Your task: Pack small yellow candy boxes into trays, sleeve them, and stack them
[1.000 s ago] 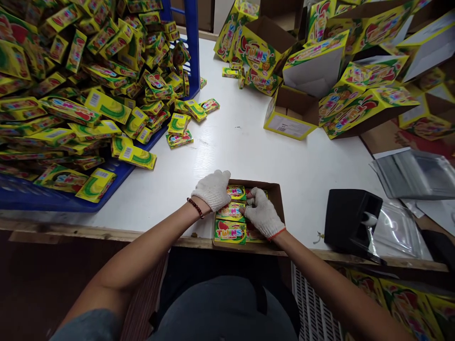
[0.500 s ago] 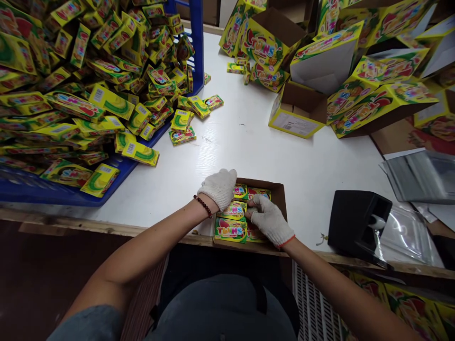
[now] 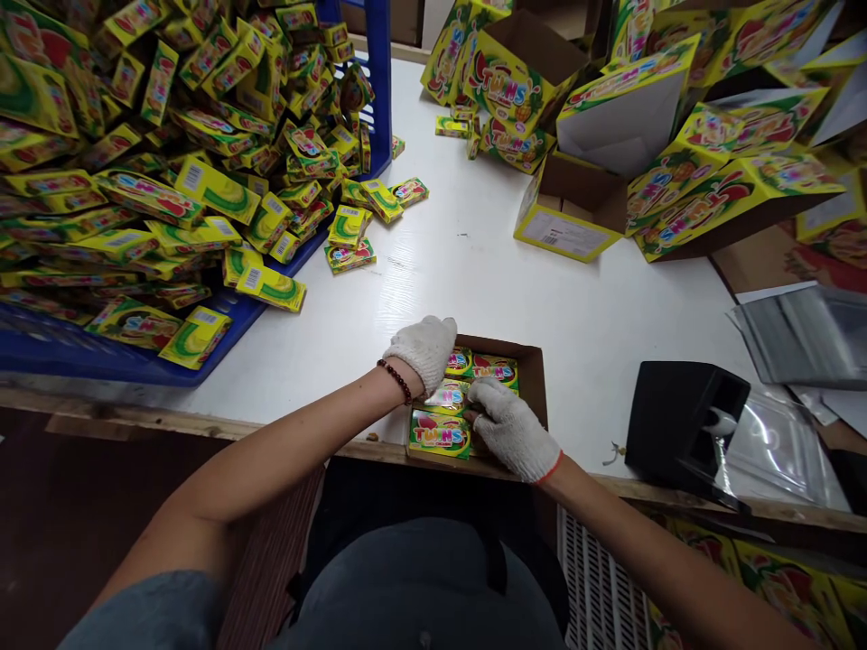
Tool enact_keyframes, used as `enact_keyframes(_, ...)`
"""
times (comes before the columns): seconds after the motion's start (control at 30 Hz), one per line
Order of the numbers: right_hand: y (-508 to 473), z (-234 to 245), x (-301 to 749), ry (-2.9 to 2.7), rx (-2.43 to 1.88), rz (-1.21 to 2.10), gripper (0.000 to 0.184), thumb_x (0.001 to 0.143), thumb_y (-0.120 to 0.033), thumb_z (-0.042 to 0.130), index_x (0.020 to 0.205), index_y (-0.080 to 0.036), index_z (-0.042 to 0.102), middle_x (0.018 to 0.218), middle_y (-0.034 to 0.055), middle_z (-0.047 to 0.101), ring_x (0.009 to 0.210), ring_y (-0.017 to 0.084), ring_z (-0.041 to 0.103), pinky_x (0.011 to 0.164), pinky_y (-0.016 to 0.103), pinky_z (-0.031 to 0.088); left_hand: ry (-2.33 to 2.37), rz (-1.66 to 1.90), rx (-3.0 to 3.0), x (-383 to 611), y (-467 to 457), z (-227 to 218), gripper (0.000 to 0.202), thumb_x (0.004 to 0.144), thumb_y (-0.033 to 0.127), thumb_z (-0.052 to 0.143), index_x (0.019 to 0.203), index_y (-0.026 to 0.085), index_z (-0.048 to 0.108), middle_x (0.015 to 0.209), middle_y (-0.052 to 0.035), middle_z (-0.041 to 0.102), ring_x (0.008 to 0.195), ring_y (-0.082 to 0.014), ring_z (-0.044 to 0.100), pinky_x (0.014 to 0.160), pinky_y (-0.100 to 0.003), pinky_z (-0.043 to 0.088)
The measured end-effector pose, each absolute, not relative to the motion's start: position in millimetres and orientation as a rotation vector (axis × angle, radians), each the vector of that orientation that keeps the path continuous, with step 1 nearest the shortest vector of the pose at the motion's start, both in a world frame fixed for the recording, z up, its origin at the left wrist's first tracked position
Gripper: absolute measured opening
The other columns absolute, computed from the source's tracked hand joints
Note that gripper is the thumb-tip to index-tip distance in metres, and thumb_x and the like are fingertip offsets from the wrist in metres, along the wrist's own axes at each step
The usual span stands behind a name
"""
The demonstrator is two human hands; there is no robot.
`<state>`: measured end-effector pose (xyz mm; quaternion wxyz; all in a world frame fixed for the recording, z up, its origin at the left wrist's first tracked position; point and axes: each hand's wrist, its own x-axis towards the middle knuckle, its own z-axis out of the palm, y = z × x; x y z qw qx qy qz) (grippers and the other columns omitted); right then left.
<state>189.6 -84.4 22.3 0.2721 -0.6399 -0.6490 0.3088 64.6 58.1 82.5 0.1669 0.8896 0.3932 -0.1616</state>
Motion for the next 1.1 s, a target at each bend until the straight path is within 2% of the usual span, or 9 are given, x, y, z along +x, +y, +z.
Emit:
enact_keyframes(0.2,-77,25,192,-1.814,-1.735,0.717,0.025,0.082,-0.012,0.056,0.105,-0.022,0.058,0.106,0.0072,0.058,0.098,0.022,0.056,0.089,0.038,0.049,0.87,-0.445,2.589,53,76,83,0.035,0.085,0.017,0.055,0.12,0.016,0.056,0.114,-0.0172,0.065,0.099,-0.0302,0.066,0.078,-0.038,0.053)
enact_keyframes(0.4,-76,18,193,-2.108,-1.756,0.622,0.031,0.088,-0.009,0.046,0.114,-0.015,0.061,0.104,0.0128,0.058,0.096,0.025,0.055,0.088,0.039,0.05,0.894,-0.493,2.583,59,71,87,0.033,0.085,0.013,0.056,0.118,0.013,0.058,0.113,-0.018,0.066,0.104,-0.0315,0.066,0.082,-0.039,0.054)
enact_keyframes(0.57,-77,16,195,-2.071,-1.706,0.668,0.027,0.087,-0.007,0.049,0.108,-0.017,0.061,0.102,0.0093,0.056,0.094,0.021,0.055,0.088,0.035,0.05,1.102,-0.529,2.538,68,61,89,0.038,0.085,0.01,0.057,0.123,0.008,0.055,0.115,-0.024,0.063,0.103,-0.0344,0.068,0.079,-0.041,0.056)
enact_keyframes(0.7,-78,22,192,-2.03,-1.815,0.691,0.022,0.085,-0.008,0.05,0.098,-0.019,0.064,0.107,0.0093,0.055,0.096,0.021,0.055,0.087,0.034,0.051,0.923,-0.507,2.552,59,70,86,0.037,0.084,0.015,0.063,0.12,0.012,0.058,0.112,-0.0187,0.066,0.103,-0.0329,0.067,0.083,-0.041,0.055)
enact_keyframes(0.77,-78,23,189,-1.894,-1.946,0.69,0.026,0.084,-0.013,0.052,0.107,-0.02,0.063,0.116,0.0107,0.055,0.102,0.023,0.056,0.091,0.037,0.051,0.949,-0.421,2.513,50,73,80,0.038,0.084,0.018,0.064,0.121,0.014,0.057,0.112,-0.018,0.066,0.101,-0.033,0.067,0.083,-0.043,0.055)
enact_keyframes(0.87,-79,18,179,-1.659,-1.994,0.724,0.056,0.083,-0.021,0.055,0.139,-0.018,0.046,0.135,0.0139,0.049,0.126,0.028,0.049,0.109,0.043,0.043,1.128,0.007,2.395,36,63,59,0.056,0.084,0.029,0.066,0.135,0.014,0.049,0.126,-0.0195,0.061,0.115,-0.0351,0.062,0.096,-0.049,0.051)
enact_keyframes(0.93,-80,11,167,-1.627,-1.952,0.814,0.077,0.081,-0.025,0.057,0.152,-0.014,0.029,0.144,0.0162,0.043,0.141,0.03,0.036,0.118,0.047,0.032,1.131,0.37,2.232,27,49,35,0.067,0.086,0.036,0.063,0.145,0.014,0.04,0.14,-0.0193,0.053,0.132,-0.0333,0.05,0.111,-0.049,0.042)
enact_keyframes(1.03,-83,-1,148,-1.655,-1.941,0.919,0.1,0.074,-0.03,0.065,0.157,-0.012,0.013,0.153,0.0195,0.03,0.151,0.035,0.014,0.122,0.052,0.02,1.023,0.631,1.911,18,35,0,0.058,0.098,0.038,0.039,0.151,0.015,0.032,0.148,-0.0153,0.049,0.137,-0.0235,0.048,0.115,-0.041,0.04)
enact_keyframes(1.1,-84,-5,139,-1.648,-1.96,0.923,0.106,0.071,-0.032,0.068,0.158,-0.01,0.01,0.157,0.0217,0.022,0.152,0.037,0.006,0.123,0.054,0.017,1.06,0.643,1.906,14,44,-14,0.05,0.101,0.034,0.028,0.147,0.016,0.039,0.142,-0.0112,0.056,0.131,-0.0186,0.054,0.111,-0.035,0.045)
